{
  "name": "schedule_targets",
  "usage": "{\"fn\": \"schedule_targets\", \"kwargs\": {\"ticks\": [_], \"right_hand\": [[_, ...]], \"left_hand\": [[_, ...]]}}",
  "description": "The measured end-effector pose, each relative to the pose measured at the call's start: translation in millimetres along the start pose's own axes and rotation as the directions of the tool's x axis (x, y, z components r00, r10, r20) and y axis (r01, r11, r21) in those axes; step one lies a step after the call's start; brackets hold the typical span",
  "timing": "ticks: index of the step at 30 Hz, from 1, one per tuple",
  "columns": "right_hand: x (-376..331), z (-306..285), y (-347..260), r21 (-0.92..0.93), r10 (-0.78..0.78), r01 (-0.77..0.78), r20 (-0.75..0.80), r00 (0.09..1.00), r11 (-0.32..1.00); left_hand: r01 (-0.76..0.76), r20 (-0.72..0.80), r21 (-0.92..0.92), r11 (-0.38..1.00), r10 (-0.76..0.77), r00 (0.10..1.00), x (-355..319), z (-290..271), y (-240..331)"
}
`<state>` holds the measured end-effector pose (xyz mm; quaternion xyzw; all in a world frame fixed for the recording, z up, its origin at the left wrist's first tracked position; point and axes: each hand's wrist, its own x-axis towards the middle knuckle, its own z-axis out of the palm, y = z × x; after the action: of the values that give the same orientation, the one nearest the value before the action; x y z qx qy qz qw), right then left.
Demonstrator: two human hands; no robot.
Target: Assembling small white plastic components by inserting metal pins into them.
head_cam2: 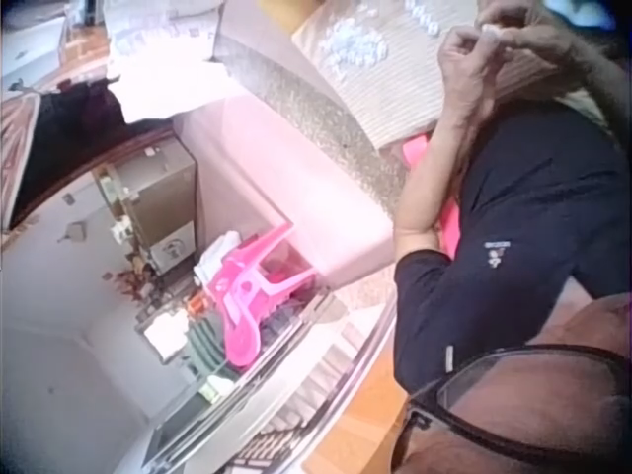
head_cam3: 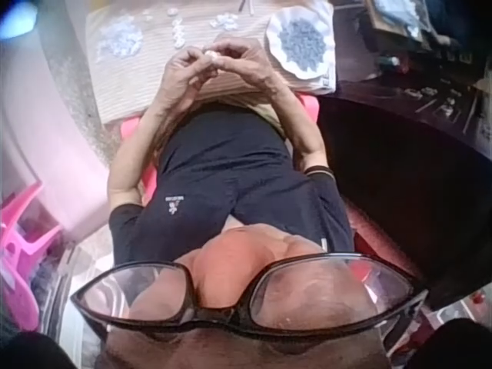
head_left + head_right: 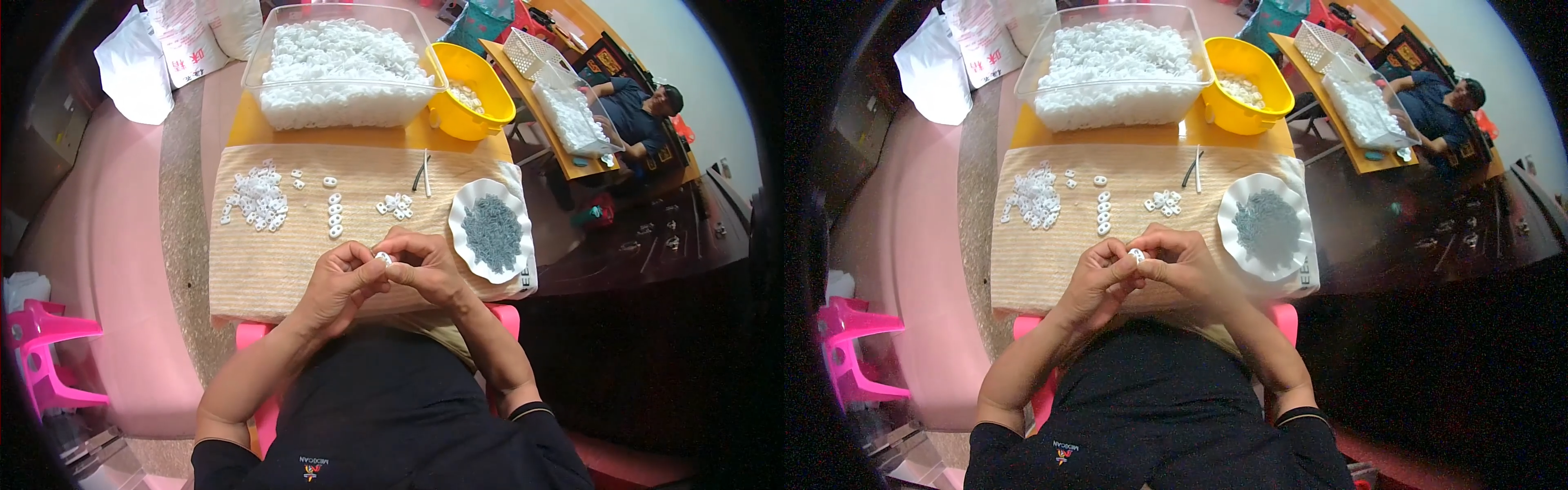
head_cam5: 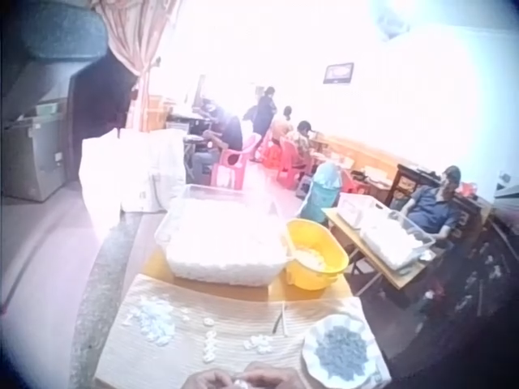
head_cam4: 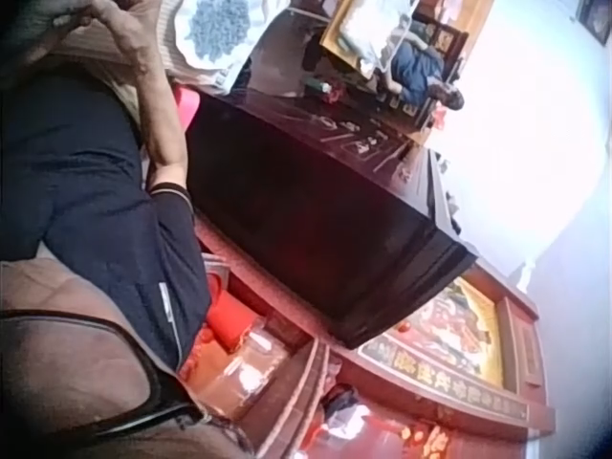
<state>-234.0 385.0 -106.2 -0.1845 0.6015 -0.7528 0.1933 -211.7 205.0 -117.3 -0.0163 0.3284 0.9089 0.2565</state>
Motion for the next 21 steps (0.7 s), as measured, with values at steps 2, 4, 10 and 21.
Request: {"fn": "schedule_targets", "kwargs": {"ticks": [2,4,10,21], "right_hand": [[0.0,-2.6,-0.6,-0.016,0.032,-0.032,0.000,0.999,0.999],[-0.2,-3.6,-2.9,0.056,0.144,-0.143,-0.004,0.990,0.988],[0.7,-4.9,-11.4,0.068,0.179,-0.177,-0.018,0.984,0.982],[64.9,-119.0,-89.9,-0.444,-0.217,-0.085,-0.585,0.782,0.892]], "left_hand": [[0.012,0.004,-0.004,1.000,-0.012,1.000,0.9,0.1,1.9],[0.034,-0.028,0.067,0.997,-0.032,0.999,1.1,-0.4,3.4],[0.033,-0.036,0.092,0.995,-0.030,0.999,2.0,-4.4,2.9],[0.004,-0.138,0.126,0.992,0.014,0.990,2.0,-4.7,-2.2]]}}
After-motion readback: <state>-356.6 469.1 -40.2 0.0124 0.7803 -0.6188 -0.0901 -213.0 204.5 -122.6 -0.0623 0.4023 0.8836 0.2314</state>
